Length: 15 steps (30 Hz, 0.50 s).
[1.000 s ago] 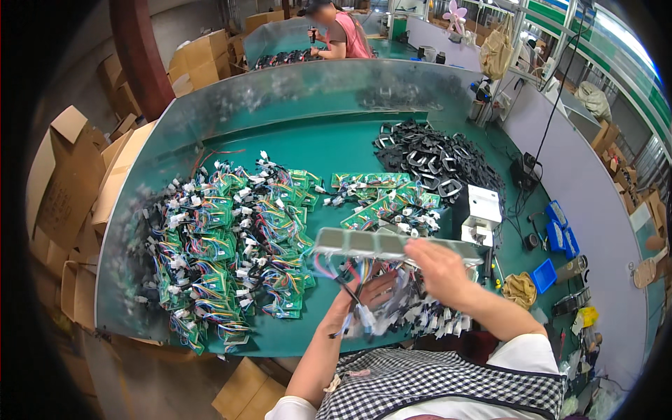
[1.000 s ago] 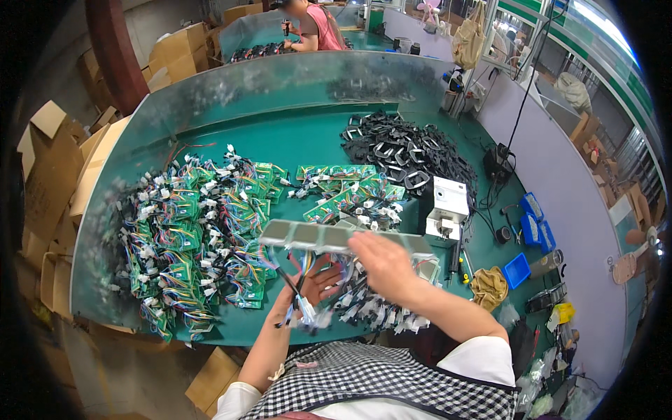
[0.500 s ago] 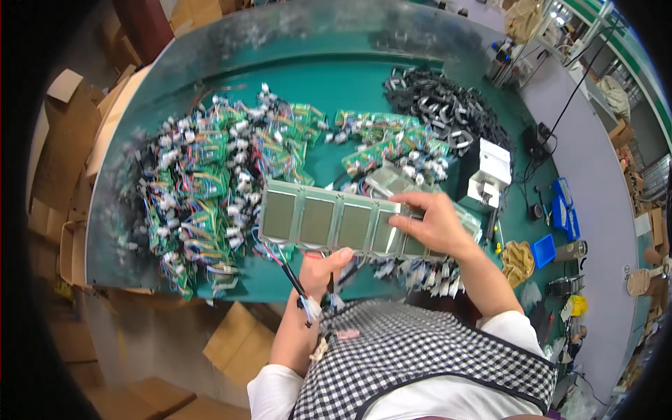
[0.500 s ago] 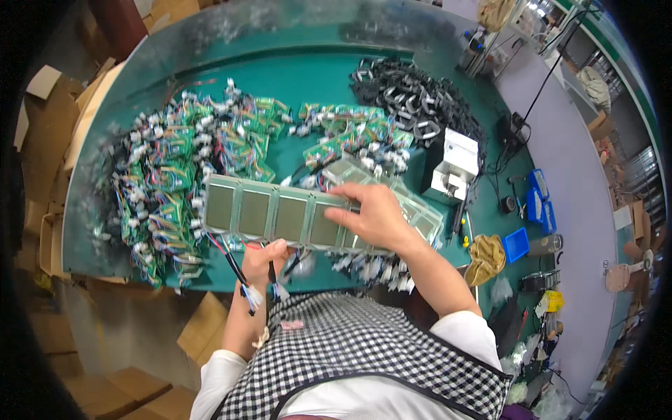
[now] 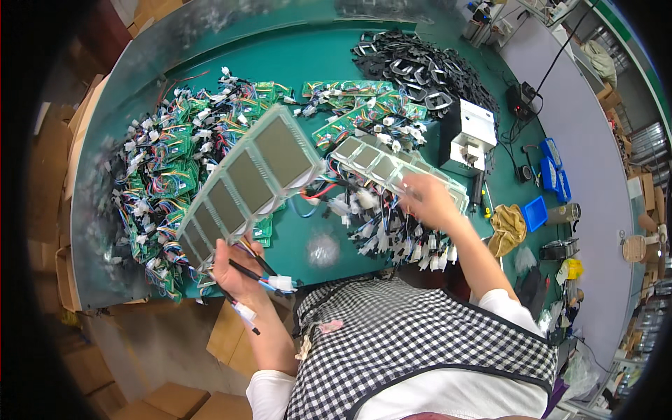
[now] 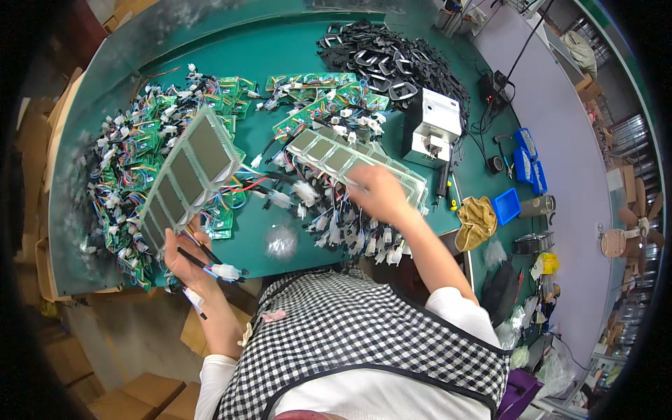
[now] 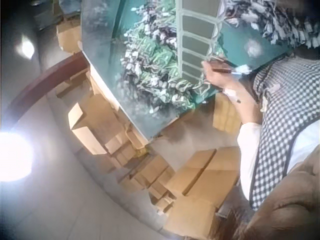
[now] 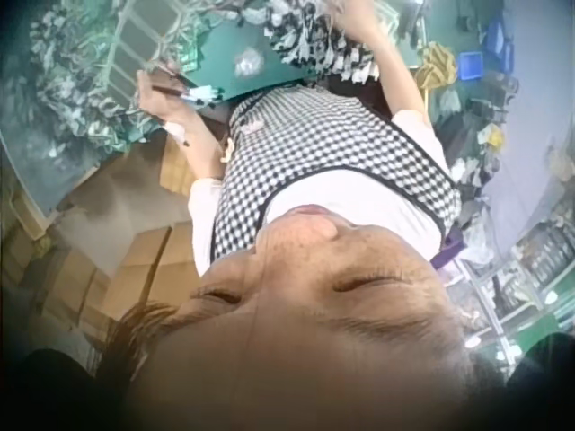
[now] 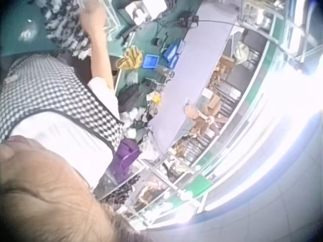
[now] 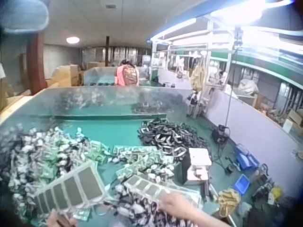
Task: Assembling circuit boards and attaching screen panels at a factory workbench.
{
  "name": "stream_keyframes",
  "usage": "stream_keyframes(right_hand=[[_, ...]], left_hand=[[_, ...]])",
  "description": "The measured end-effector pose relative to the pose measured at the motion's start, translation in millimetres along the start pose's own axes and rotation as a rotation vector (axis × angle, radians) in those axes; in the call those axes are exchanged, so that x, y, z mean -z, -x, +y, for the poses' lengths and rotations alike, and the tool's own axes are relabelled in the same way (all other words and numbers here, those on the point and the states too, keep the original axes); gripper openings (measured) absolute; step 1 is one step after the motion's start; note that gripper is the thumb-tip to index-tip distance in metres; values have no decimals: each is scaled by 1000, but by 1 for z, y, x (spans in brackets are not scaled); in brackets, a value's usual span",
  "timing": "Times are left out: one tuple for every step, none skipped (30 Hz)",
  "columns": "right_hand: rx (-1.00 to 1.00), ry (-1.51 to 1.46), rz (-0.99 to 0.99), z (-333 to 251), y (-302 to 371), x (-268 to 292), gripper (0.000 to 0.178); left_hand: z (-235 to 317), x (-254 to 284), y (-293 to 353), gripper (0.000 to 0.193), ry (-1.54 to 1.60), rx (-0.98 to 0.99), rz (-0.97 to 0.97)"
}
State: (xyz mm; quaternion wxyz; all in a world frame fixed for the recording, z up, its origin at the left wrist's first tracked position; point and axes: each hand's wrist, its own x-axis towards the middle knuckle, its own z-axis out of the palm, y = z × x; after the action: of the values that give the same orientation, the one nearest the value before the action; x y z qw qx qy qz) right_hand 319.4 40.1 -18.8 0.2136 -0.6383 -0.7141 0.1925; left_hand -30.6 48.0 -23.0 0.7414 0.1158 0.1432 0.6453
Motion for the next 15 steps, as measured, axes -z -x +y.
stream_keyframes(right_hand=[[183,127,-21,16,18,-13,29],[181,244,-48,15,24,-13,28],[166,209,-46,20,25,-11,26],[147,176,-40,25,27,-7,24],[106,36,-78,23,18,-1,22],[-41,-78,20,12,16,2,18],[35,-153,170,-5,9,10,16],[112,-234,311,-23,2,16,15],[231,-245,389,-49,-5,23,14],[325,-290,358,-73,-10,25,18],[410,-302,296,-93,-17,20,21],[482,-325,195,-110,-23,12,24],[539,-355,109,-125,-29,8,27],[588,-304,61,-136,-37,2,29],[617,-258,-12,-143,-43,-2,33]], left_hand=[[3,-3,-2,28,-23,-55,-26],[6,3,1,28,-29,-69,-19],[8,10,4,28,-28,-68,30],[11,13,6,29,-25,-62,73],[5,1,2,30,-257,-66,416],[-8,-17,3,30,-343,-87,330],[-16,-18,-1,26,-328,-60,179],[-23,-13,0,30,-347,8,104],[-33,-19,1,32,-359,2,129],[-39,-19,5,38,-387,35,133],[-42,-26,9,40,-369,43,111],[-43,-33,12,43,-350,53,90],[-46,-40,13,43,-350,56,90],[-48,-44,15,47,-351,42,42],[-49,-47,16,52,-352,29,-6]])
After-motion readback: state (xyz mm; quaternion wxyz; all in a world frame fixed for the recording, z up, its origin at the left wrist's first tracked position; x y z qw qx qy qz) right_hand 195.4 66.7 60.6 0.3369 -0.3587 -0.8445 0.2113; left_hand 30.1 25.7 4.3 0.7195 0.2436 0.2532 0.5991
